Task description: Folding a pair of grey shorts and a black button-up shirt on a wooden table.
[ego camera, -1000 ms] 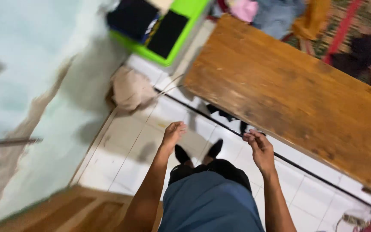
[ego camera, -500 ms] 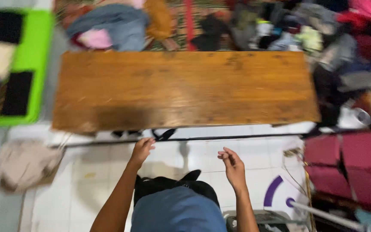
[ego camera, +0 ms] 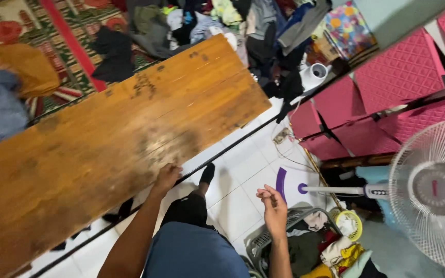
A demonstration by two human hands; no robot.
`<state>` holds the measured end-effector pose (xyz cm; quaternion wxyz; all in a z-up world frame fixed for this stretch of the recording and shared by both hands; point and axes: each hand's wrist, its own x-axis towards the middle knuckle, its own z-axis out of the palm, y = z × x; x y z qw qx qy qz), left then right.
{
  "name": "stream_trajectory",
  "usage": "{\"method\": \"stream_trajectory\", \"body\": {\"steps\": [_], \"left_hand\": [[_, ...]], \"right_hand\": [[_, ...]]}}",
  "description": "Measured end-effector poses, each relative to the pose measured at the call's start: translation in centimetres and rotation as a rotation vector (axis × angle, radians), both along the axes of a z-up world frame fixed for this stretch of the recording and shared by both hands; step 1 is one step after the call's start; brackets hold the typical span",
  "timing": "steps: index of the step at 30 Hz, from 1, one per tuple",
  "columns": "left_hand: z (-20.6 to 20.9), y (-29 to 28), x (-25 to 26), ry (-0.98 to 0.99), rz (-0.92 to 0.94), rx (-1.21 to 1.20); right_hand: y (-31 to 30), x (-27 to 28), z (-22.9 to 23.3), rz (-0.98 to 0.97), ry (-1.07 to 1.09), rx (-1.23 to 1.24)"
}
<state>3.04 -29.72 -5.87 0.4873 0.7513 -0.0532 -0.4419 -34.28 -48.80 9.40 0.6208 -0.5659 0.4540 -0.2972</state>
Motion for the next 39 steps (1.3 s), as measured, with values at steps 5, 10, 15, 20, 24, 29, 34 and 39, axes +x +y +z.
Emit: {"method": "stream_trajectory", "body": {"steps": [5,10,15,20,24,29,34,39], "left_hand": [[-0.7,-13.8,0.0,0.051,-0.087,-0.122],[-6.2,-26.0,1.9,0.029,-0.250,-0.088],[-2.3,-37.3,3.1,-0.152,-0.291,-0.067],[-5.4,-42.6,4.2,-0.090,-0.241,-0.151],[-2.8,-44.8,4.5,-0.017,-0.119,-0.122],[0.0,-48.7,5.4,-0.264,-0.029,-0.106],[7.1,-54.6,5.4,-0.363,0.054,-0.019],[15.2,-58.7,3.1,-0.439,0.179,-0.079]], "right_hand": [[-6.3,1.9,-0.1,-0.047,0.091,0.102],[-14.0,4.4,-1.1,0.000,0.094,0.153],[-22.0,7.7,-0.4,0.021,0.145,0.130],[-30.1,10.8,-2.5,0.096,0.104,0.111],[-37.2,13.2,-4.3,0.220,0.147,0.050],[-49.0,19.4,-6.4,0.374,-0.047,0.027],[-60.9,28.3,-12.3,0.486,-0.223,0.166],[-70.0,39.5,-15.3,0.546,-0.154,0.222]]}}
